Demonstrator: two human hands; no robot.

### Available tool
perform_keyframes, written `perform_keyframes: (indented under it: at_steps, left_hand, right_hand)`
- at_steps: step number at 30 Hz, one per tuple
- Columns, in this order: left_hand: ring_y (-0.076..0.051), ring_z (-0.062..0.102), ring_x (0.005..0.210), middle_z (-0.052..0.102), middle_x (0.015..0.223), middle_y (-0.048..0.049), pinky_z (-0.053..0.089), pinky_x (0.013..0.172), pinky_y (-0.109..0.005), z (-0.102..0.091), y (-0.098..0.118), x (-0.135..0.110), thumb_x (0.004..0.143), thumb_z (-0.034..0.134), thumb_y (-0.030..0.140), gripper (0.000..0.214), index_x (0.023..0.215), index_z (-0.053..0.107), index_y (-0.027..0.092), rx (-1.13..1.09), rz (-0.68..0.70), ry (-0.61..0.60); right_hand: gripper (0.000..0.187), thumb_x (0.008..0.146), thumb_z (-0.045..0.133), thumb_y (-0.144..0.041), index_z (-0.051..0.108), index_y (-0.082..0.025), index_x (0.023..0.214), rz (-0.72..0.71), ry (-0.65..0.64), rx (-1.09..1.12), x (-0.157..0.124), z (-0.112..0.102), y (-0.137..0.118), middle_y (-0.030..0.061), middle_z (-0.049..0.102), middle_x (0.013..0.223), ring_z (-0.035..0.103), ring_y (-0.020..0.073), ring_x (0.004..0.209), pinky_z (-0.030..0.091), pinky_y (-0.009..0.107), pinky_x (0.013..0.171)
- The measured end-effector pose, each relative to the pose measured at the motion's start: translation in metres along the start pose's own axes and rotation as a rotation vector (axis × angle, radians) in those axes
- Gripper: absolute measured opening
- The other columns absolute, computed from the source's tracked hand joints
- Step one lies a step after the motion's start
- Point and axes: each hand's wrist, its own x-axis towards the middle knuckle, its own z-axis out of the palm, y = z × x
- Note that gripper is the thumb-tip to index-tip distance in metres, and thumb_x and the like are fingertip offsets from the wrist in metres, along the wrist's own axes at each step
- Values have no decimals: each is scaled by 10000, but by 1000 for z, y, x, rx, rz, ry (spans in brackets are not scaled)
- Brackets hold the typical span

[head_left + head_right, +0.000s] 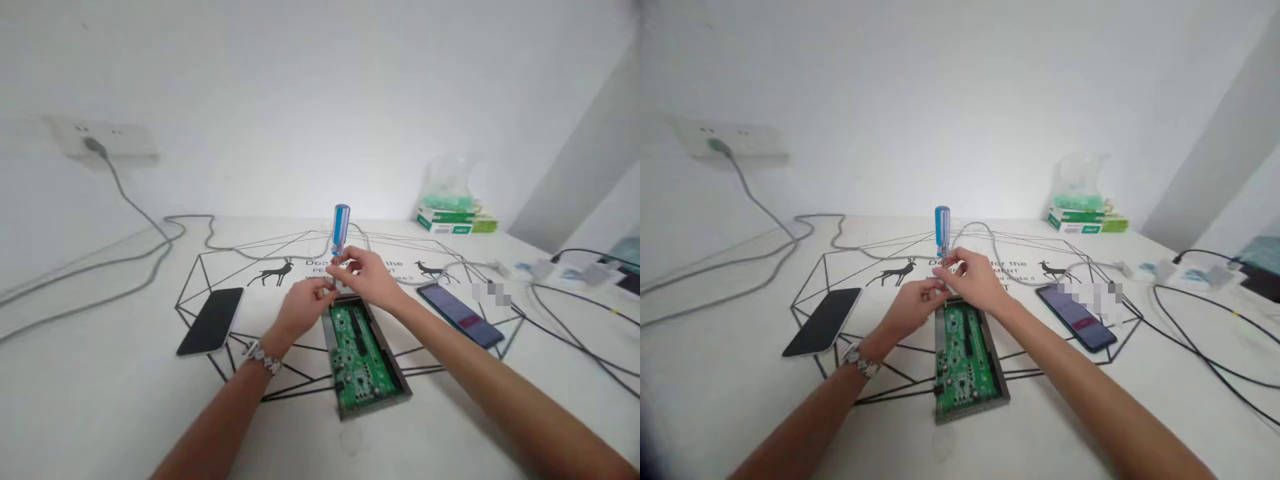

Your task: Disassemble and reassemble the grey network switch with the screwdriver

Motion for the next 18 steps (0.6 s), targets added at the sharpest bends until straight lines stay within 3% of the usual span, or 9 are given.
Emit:
perform_keyframes:
  at_steps: [4, 7, 12, 18]
  left_hand:
    - [-107, 352, 475, 416, 506, 54, 209, 497, -249, 0, -1, -1, 921, 535, 429, 317, 869, 716, 174, -37, 35, -36]
    - [-101, 327, 485, 428, 546, 48, 215, 498, -247, -1, 0, -1, 937, 509, 408, 319, 890, 712, 166, -81, 66, -66]
    - [-108, 399, 524, 527, 628, 22, 265, 518, -242, 0, -2, -1, 951, 467, 355, 305, 907, 691, 153, -91, 100, -91]
    - [-137, 497, 588, 569, 635, 34, 352, 579, -254, 2, -1, -1, 877, 613, 424, 240, 911, 635, 187, 18, 79, 41]
  right_hand:
    - [268, 883, 617, -337, 685, -173, 1084, 26, -191, 103, 2, -10, -4, 72, 722, 1064, 648, 120, 651, 484, 216, 482]
    - [246, 890, 596, -322, 701, -180, 1062, 57, -258, 167, 3, -13, -3, 81, 726, 1085, 656, 132, 668, 474, 210, 445]
    - [206, 876, 625, -338, 723, -173, 952, 11, -208, 137, 5, -11, 2, 71, 742, 1002, 648, 131, 640, 484, 232, 497]
    - [164, 844, 682, -333, 676, -174, 805, -67, -45, 28, 4, -5, 6, 28, 721, 799, 622, 127, 632, 493, 262, 634]
